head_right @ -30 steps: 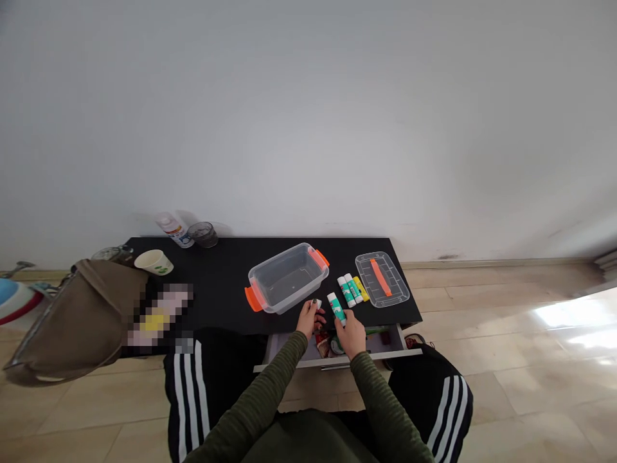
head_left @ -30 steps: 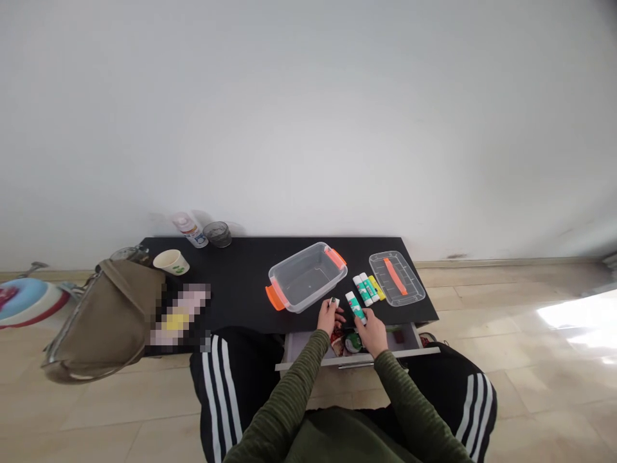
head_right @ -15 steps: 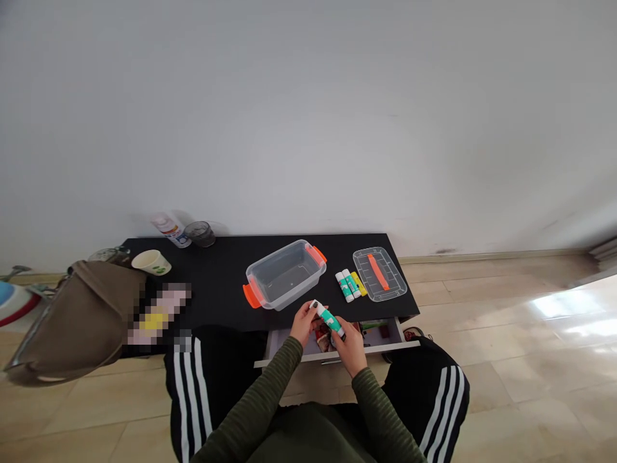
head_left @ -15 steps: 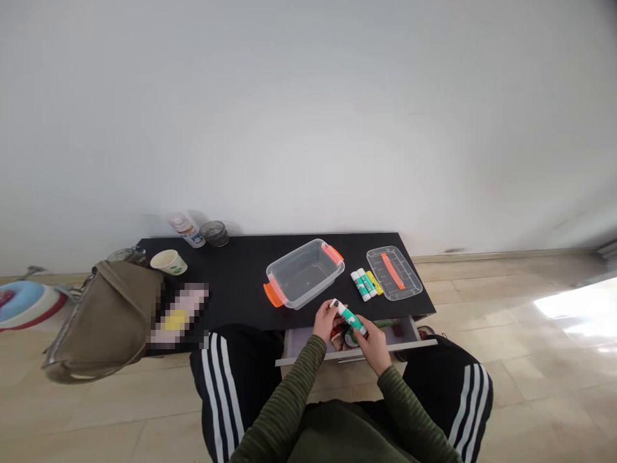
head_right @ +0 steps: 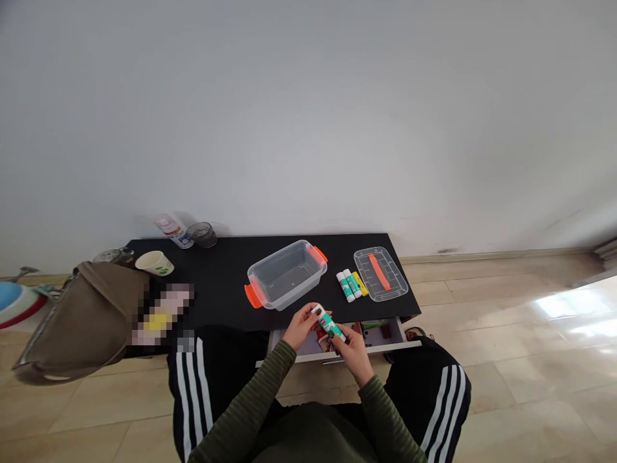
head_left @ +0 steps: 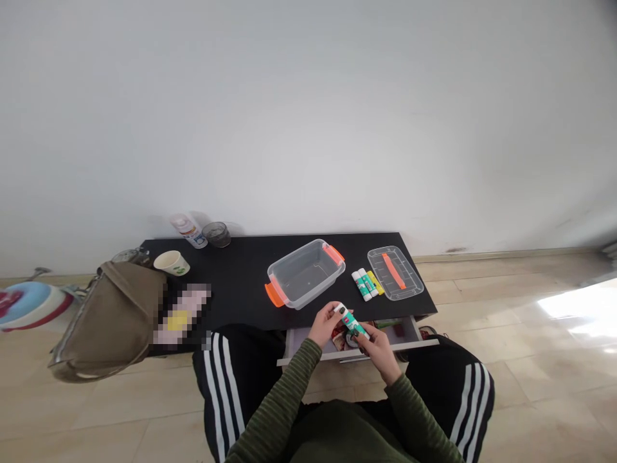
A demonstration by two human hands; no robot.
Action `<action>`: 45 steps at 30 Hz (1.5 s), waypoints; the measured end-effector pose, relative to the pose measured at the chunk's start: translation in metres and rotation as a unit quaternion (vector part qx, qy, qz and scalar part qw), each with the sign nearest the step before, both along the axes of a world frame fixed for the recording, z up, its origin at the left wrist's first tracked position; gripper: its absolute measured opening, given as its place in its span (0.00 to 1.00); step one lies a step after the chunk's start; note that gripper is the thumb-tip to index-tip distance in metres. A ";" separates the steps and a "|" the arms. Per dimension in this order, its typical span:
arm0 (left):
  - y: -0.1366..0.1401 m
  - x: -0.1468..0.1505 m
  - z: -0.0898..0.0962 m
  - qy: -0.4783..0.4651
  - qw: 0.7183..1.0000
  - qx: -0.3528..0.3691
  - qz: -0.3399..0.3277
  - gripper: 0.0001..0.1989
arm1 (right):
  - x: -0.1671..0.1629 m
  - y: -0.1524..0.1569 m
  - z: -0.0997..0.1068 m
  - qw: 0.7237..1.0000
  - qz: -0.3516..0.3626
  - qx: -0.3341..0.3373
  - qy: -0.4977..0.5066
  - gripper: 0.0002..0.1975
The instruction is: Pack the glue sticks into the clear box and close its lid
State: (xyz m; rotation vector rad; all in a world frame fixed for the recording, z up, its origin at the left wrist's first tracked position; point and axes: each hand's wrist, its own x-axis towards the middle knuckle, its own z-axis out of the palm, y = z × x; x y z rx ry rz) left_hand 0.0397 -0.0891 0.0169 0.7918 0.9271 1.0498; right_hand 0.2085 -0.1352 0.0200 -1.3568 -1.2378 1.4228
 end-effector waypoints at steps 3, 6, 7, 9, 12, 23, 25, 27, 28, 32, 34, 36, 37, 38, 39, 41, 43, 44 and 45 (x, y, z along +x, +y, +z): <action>0.001 -0.009 0.010 0.105 0.991 0.082 0.021 0.21 | -0.007 0.001 0.008 0.998 0.020 -0.027 0.050 0.24; 0.006 -0.034 0.027 0.274 0.935 0.200 0.106 0.17 | -0.017 0.001 0.017 0.992 0.038 -0.050 0.108 0.23; 0.009 -0.044 0.032 0.334 0.902 0.234 0.142 0.16 | -0.020 0.002 0.020 0.990 0.038 -0.052 0.125 0.23; 0.015 -0.067 0.038 0.450 0.826 0.280 0.193 0.16 | -0.024 0.002 0.022 0.987 0.030 -0.051 0.150 0.22; 0.021 -0.095 0.032 0.574 0.746 0.261 0.213 0.13 | -0.026 0.002 0.023 0.985 0.006 -0.052 0.165 0.22; -0.002 -0.085 0.013 0.563 0.747 0.324 0.138 0.10 | -0.035 0.028 0.058 0.996 0.015 0.078 -0.028 0.18; -0.012 -0.075 0.014 0.560 0.755 0.311 0.140 0.10 | -0.040 0.036 0.065 0.984 0.023 0.127 -0.123 0.17; -0.023 -0.065 0.015 0.559 0.760 0.295 0.151 0.09 | -0.049 0.045 0.072 0.961 0.036 0.163 -0.222 0.16; -0.027 -0.061 0.014 0.560 0.760 0.289 0.158 0.09 | -0.054 0.050 0.074 0.945 0.047 0.175 -0.270 0.15; -0.040 -0.049 0.013 0.581 0.744 0.283 0.167 0.09 | -0.082 0.070 0.078 0.875 0.102 0.179 -0.437 0.14; -0.042 -0.046 0.013 0.590 0.736 0.284 0.173 0.09 | -0.096 0.080 0.077 0.841 0.140 0.150 -0.501 0.15; -0.042 -0.045 0.015 0.597 0.726 0.289 0.182 0.10 | -0.108 0.088 0.075 0.809 0.179 0.116 -0.548 0.16; -0.042 -0.045 0.016 0.600 0.721 0.293 0.185 0.09 | -0.112 0.091 0.074 0.795 0.194 0.103 -0.565 0.16; -0.041 -0.046 0.017 0.602 0.718 0.296 0.186 0.09 | -0.116 0.095 0.072 0.785 0.205 0.094 -0.577 0.16; -0.041 -0.046 0.018 0.604 0.715 0.299 0.185 0.09 | -0.119 0.098 0.070 0.777 0.215 0.089 -0.585 0.17; -0.040 -0.046 0.019 0.607 0.712 0.302 0.184 0.09 | -0.122 0.104 0.067 0.765 0.240 0.083 -0.592 0.17; -0.038 -0.046 0.020 0.609 0.709 0.303 0.186 0.09 | -0.124 0.110 0.065 0.751 0.276 0.072 -0.595 0.18; -0.038 -0.045 0.020 0.610 0.707 0.304 0.188 0.09 | -0.124 0.112 0.064 0.745 0.293 0.066 -0.596 0.18; -0.037 -0.045 0.021 0.612 0.705 0.305 0.189 0.09 | -0.125 0.115 0.062 0.740 0.306 0.061 -0.597 0.18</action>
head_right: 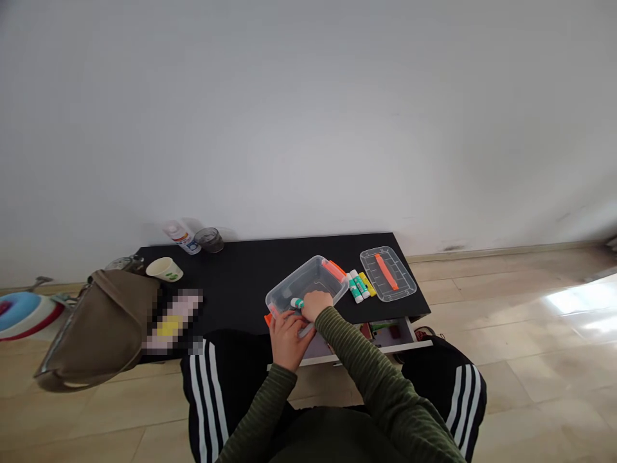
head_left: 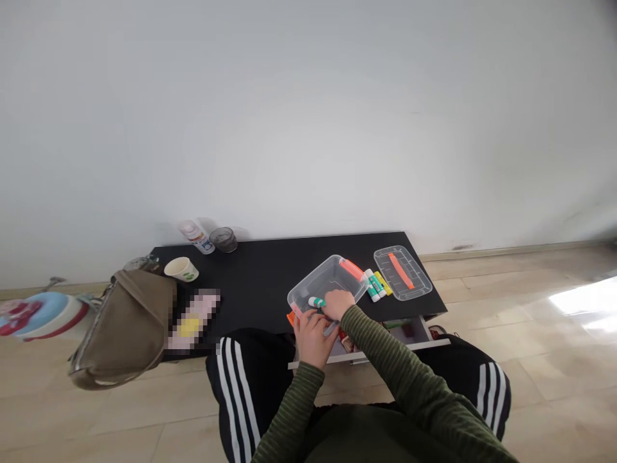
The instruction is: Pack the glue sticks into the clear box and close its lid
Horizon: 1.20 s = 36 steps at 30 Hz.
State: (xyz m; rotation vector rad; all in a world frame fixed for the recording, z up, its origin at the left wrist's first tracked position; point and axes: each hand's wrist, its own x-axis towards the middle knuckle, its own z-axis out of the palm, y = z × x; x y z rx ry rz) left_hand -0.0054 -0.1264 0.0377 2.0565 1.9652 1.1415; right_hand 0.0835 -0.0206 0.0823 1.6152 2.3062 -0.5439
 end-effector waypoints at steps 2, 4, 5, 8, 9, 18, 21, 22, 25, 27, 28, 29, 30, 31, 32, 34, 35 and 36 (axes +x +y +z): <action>0.001 0.000 0.001 0.003 1.000 0.002 0.001 0.10 | -0.001 0.004 -0.003 1.000 0.008 -0.015 -0.006 0.17; 0.002 0.001 0.001 0.006 1.000 0.002 0.000 0.10 | -0.003 0.006 -0.005 1.000 0.014 -0.026 -0.010 0.17; 0.002 0.001 0.002 0.007 1.000 0.001 0.000 0.10 | -0.003 0.007 -0.007 0.999 0.018 -0.032 -0.013 0.17; 0.002 0.001 0.001 0.015 1.000 0.001 0.003 0.10 | -0.005 0.008 -0.010 0.998 0.030 -0.044 -0.019 0.16; 0.002 0.001 0.001 0.017 1.000 0.001 0.004 0.10 | -0.005 0.009 -0.010 0.998 0.033 -0.046 -0.020 0.16; 0.002 0.000 -0.003 0.014 1.000 -0.014 0.001 0.10 | -0.002 0.007 -0.013 0.999 0.044 -0.008 0.012 0.14; 0.003 0.000 -0.002 0.011 1.000 -0.009 -0.002 0.11 | -0.002 0.006 -0.011 0.998 0.040 0.016 0.034 0.14; 0.003 0.000 -0.001 0.011 1.000 -0.006 -0.003 0.11 | -0.002 0.005 -0.010 0.998 0.040 0.026 0.048 0.14; 0.003 0.000 -0.001 0.014 1.000 -0.001 0.004 0.12 | 0.009 0.004 -0.011 0.973 0.010 0.124 0.196 0.14; 0.004 0.001 -0.002 0.016 1.000 -0.001 0.006 0.13 | 0.027 0.005 -0.016 0.904 -0.059 0.244 0.345 0.14; 0.004 0.001 -0.003 0.017 1.000 -0.002 0.006 0.13 | 0.039 0.006 -0.021 0.857 -0.107 0.303 0.402 0.15; 0.004 0.001 -0.003 0.019 1.000 -0.003 0.005 0.14 | 0.053 0.008 -0.026 0.814 -0.163 0.354 0.432 0.15; 0.004 0.001 -0.004 0.022 1.000 -0.005 0.005 0.15 | 0.068 0.010 -0.033 0.777 -0.223 0.391 0.441 0.15; 0.005 0.001 -0.004 0.024 1.000 -0.006 0.006 0.15 | 0.084 0.013 -0.040 0.752 -0.274 0.411 0.436 0.15; 0.005 0.001 -0.004 0.027 1.000 -0.008 0.007 0.15 | 0.098 0.015 -0.047 0.741 -0.309 0.418 0.424 0.14; 0.005 0.002 -0.004 0.031 0.999 -0.011 0.011 0.15 | 0.123 0.020 -0.061 0.775 -0.328 0.387 0.376 0.13; 0.005 0.002 -0.003 0.031 0.999 -0.012 0.013 0.15 | 0.131 0.021 -0.067 0.809 -0.322 0.354 0.341 0.12; 0.005 0.002 -0.003 0.029 0.999 -0.013 0.015 0.15 | 0.137 0.022 -0.073 0.847 -0.309 0.313 0.299 0.12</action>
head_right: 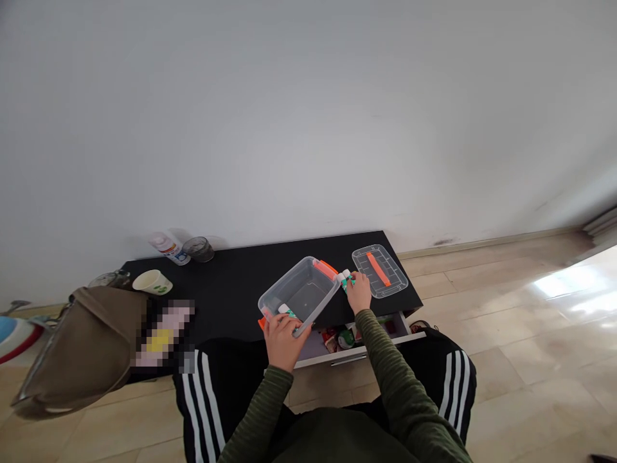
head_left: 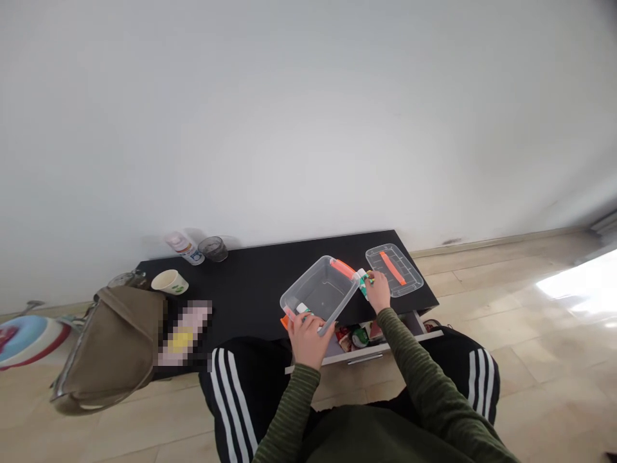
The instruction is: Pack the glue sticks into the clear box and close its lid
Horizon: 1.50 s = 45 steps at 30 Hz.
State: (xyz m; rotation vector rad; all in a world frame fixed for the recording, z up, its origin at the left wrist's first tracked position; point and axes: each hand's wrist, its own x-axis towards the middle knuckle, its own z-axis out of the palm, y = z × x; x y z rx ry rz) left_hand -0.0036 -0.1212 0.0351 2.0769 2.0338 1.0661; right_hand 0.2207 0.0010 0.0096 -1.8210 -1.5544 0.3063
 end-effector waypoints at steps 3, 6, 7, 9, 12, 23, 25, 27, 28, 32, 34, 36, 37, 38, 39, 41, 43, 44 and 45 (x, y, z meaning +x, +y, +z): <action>-0.001 0.000 0.002 -0.006 1.000 -0.008 -0.003 0.15 | 0.003 -0.001 -0.010 0.982 0.043 -0.143 -0.117 0.11; -0.001 0.000 0.004 -0.010 1.000 -0.009 -0.009 0.14 | -0.006 -0.003 -0.011 0.951 0.049 -0.221 -0.211 0.12; -0.001 0.000 0.004 -0.010 1.000 -0.006 -0.008 0.14 | -0.010 -0.004 -0.009 0.941 0.051 -0.241 -0.233 0.13; -0.001 0.001 0.003 -0.010 1.000 -0.002 -0.005 0.14 | -0.015 -0.004 -0.006 0.926 0.057 -0.270 -0.258 0.15; -0.001 0.001 0.003 -0.010 1.000 -0.008 -0.003 0.13 | -0.017 -0.005 -0.002 0.924 0.056 -0.287 -0.248 0.17; 0.001 -0.001 -0.002 -0.006 1.000 0.002 -0.014 0.14 | -0.016 -0.018 0.055 1.000 -0.009 -0.022 -0.015 0.23; 0.001 -0.002 -0.003 -0.003 1.000 0.013 -0.019 0.14 | -0.028 -0.018 0.074 0.999 0.042 -0.012 -0.018 0.22; 0.002 -0.002 -0.005 0.001 1.000 0.022 -0.018 0.13 | -0.046 -0.017 0.089 0.992 0.117 -0.035 -0.041 0.21; 0.002 -0.002 -0.005 0.002 1.000 0.026 -0.017 0.13 | -0.055 -0.017 0.095 0.983 0.160 -0.061 -0.065 0.19; 0.002 -0.002 -0.006 0.002 1.000 0.027 -0.012 0.11 | -0.098 -0.016 0.097 0.915 0.276 -0.197 -0.220 0.17; 0.002 -0.002 -0.004 0.002 1.000 0.021 -0.016 0.11 | -0.116 -0.015 0.091 0.877 0.295 -0.252 -0.285 0.18; 0.002 -0.002 -0.002 -0.003 1.000 0.017 -0.018 0.11 | -0.130 -0.015 0.083 0.853 0.304 -0.285 -0.315 0.18; 0.001 -0.002 0.000 -0.007 1.000 0.015 -0.017 0.11 | -0.135 -0.014 0.079 0.847 0.307 -0.293 -0.320 0.17; 0.001 -0.002 0.001 -0.012 1.000 0.013 -0.017 0.11 | -0.139 -0.013 0.076 0.843 0.312 -0.299 -0.321 0.17; 0.000 -0.002 0.002 -0.016 1.000 0.011 -0.016 0.11 | -0.141 -0.012 0.073 0.839 0.317 -0.303 -0.321 0.17; 0.000 -0.001 0.003 -0.020 1.000 0.009 -0.016 0.11 | -0.142 -0.010 0.069 0.831 0.329 -0.311 -0.322 0.17; 0.000 -0.001 0.003 -0.018 1.000 0.012 -0.018 0.11 | -0.142 -0.008 0.066 0.826 0.339 -0.315 -0.322 0.17; 0.000 -0.001 0.003 -0.016 1.000 0.015 -0.019 0.12 | -0.141 -0.007 0.066 0.826 0.342 -0.315 -0.320 0.17; 0.000 -0.001 0.003 -0.014 1.000 0.017 -0.019 0.12 | -0.141 -0.007 0.066 0.826 0.343 -0.313 -0.318 0.17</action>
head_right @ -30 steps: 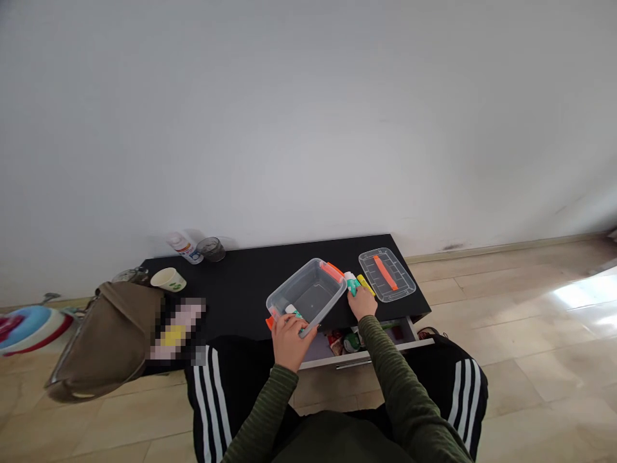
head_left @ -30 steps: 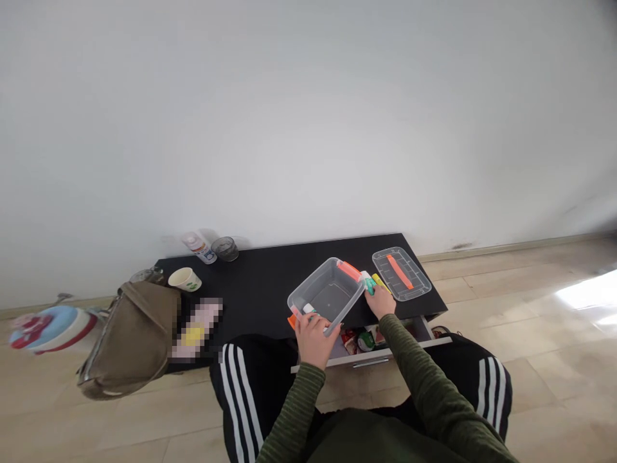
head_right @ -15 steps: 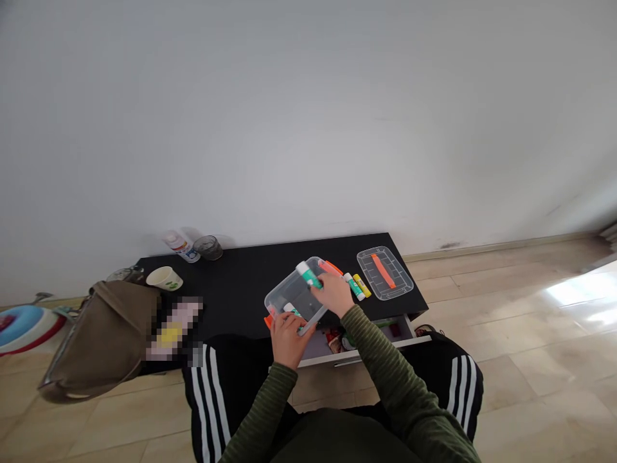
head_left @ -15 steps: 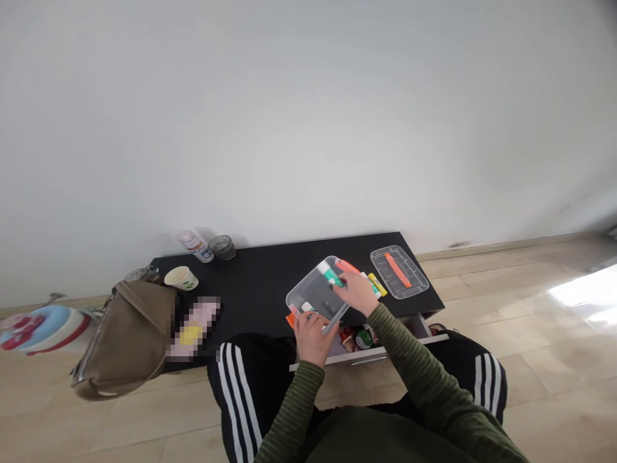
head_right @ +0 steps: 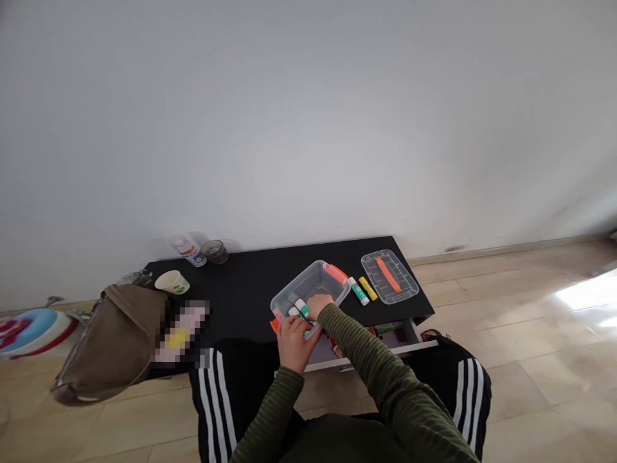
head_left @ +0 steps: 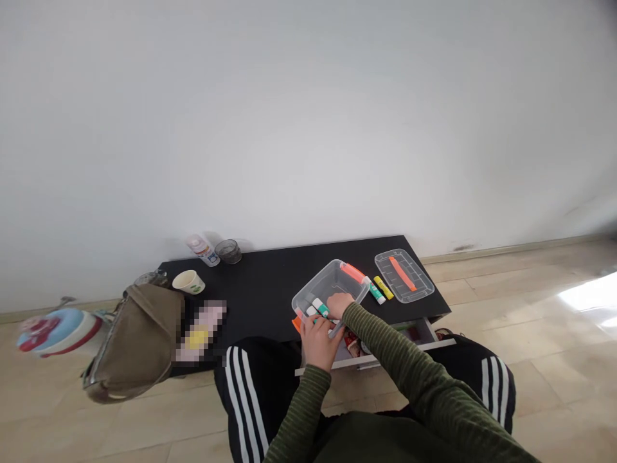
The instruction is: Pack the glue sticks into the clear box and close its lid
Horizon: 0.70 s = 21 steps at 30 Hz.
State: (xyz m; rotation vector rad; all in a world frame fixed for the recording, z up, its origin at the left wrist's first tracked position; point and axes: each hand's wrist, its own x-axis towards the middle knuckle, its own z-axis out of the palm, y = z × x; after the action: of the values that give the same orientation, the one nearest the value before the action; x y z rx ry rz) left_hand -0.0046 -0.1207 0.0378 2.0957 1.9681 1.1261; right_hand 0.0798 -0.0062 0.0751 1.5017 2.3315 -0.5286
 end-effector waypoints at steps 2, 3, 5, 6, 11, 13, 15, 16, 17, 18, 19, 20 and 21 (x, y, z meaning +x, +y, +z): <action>0.001 0.000 0.000 0.002 1.000 0.004 0.001 0.12 | 0.000 -0.001 0.001 1.000 -0.002 0.010 0.012 0.16; 0.001 0.000 0.000 0.003 1.000 0.006 0.002 0.12 | 0.000 -0.002 0.002 1.000 -0.005 0.020 0.020 0.15; 0.001 0.000 0.000 0.004 1.000 0.008 0.005 0.12 | 0.002 -0.003 0.005 0.998 -0.015 0.047 0.039 0.16; 0.001 0.000 0.000 0.005 1.000 0.009 0.005 0.12 | 0.005 -0.003 0.006 0.995 -0.026 0.070 0.059 0.17; 0.001 -0.001 0.000 0.007 1.000 -0.007 -0.003 0.11 | 0.050 0.009 0.010 0.918 -0.182 0.262 0.235 0.21; 0.000 -0.001 -0.001 0.005 1.000 -0.015 -0.002 0.11 | 0.079 0.016 0.005 0.879 -0.267 0.302 0.256 0.21; 0.001 -0.001 -0.002 0.004 1.000 -0.019 0.001 0.12 | 0.106 0.022 -0.004 0.865 -0.335 0.291 0.235 0.20; 0.001 -0.001 -0.003 0.004 1.000 -0.019 0.002 0.13 | 0.118 0.024 -0.009 0.870 -0.355 0.269 0.212 0.20; 0.001 -0.001 -0.004 0.005 1.000 -0.019 0.003 0.13 | 0.127 0.025 -0.016 0.882 -0.365 0.236 0.180 0.20; 0.002 -0.001 -0.004 0.007 1.000 -0.019 0.002 0.14 | 0.134 0.024 -0.023 0.898 -0.365 0.199 0.146 0.20; 0.002 -0.001 -0.005 0.008 1.000 -0.020 0.001 0.14 | 0.139 0.024 -0.029 0.912 -0.358 0.163 0.113 0.19; 0.002 -0.001 -0.005 0.009 1.000 -0.020 0.002 0.14 | 0.142 0.022 -0.036 0.923 -0.349 0.134 0.087 0.18; 0.002 -0.001 -0.005 0.010 1.000 -0.021 0.002 0.13 | 0.143 0.020 -0.042 0.930 -0.342 0.114 0.069 0.17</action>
State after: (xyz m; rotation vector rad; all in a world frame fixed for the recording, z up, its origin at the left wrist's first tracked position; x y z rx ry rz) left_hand -0.0059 -0.1184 0.0328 2.0917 1.9864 1.0591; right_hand 0.2229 0.0138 0.0335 2.4771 1.9602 -0.5450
